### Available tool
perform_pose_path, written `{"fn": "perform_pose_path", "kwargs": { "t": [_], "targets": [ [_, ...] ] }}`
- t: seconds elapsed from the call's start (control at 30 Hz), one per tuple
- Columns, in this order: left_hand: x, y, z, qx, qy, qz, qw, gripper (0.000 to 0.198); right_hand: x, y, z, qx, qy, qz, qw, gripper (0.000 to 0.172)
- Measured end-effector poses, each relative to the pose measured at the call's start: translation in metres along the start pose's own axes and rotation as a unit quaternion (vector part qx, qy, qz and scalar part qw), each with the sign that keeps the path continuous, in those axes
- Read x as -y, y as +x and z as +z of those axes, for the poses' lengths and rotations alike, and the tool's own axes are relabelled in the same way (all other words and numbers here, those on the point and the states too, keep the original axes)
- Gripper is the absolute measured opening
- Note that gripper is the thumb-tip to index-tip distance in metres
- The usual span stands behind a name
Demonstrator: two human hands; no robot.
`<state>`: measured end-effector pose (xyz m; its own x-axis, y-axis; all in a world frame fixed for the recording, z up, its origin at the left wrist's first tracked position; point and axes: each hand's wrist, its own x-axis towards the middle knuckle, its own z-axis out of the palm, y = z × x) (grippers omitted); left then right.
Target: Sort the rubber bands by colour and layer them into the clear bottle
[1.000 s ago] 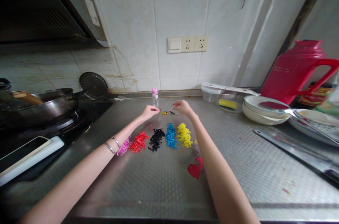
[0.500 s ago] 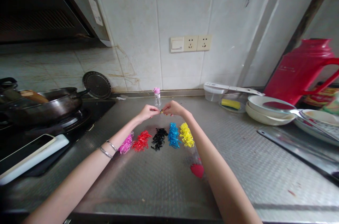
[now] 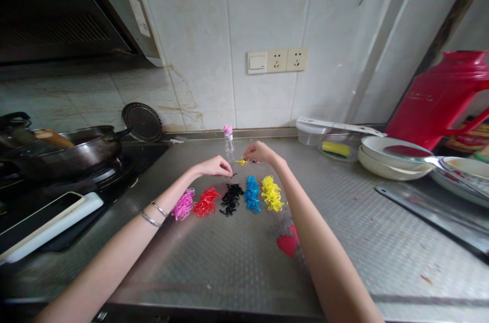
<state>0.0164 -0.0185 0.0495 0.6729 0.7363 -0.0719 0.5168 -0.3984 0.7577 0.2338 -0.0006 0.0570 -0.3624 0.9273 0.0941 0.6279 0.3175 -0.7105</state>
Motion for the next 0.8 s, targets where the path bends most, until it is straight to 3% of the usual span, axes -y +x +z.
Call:
{"fn": "perform_pose_path", "kwargs": {
  "t": [0.1,0.2,0.4,0.67,0.8],
  "targets": [
    [-0.001,0.001,0.004,0.062,0.045,0.015,0.997,0.014,-0.003,-0.001,-0.004,-0.008,0.000,0.013,1.000,0.018],
    [-0.001,0.003,0.007,0.087,0.073,0.014,0.993,0.015,-0.003,-0.003,-0.006,-0.009,-0.006,0.019,1.000,0.018],
    [0.002,0.003,0.001,0.090,0.078,0.021,0.993,0.019,-0.002,-0.006,-0.010,-0.008,-0.007,0.016,1.000,0.019],
    [0.010,0.004,-0.009,0.059,0.093,-0.016,0.994,0.025,0.028,-0.023,-0.029,-0.031,-0.014,-0.041,0.999,0.019],
    [0.022,0.007,-0.011,0.047,0.091,-0.021,0.995,0.026,0.016,-0.037,-0.030,-0.004,-0.048,-0.032,0.998,0.018]
  ]
}}
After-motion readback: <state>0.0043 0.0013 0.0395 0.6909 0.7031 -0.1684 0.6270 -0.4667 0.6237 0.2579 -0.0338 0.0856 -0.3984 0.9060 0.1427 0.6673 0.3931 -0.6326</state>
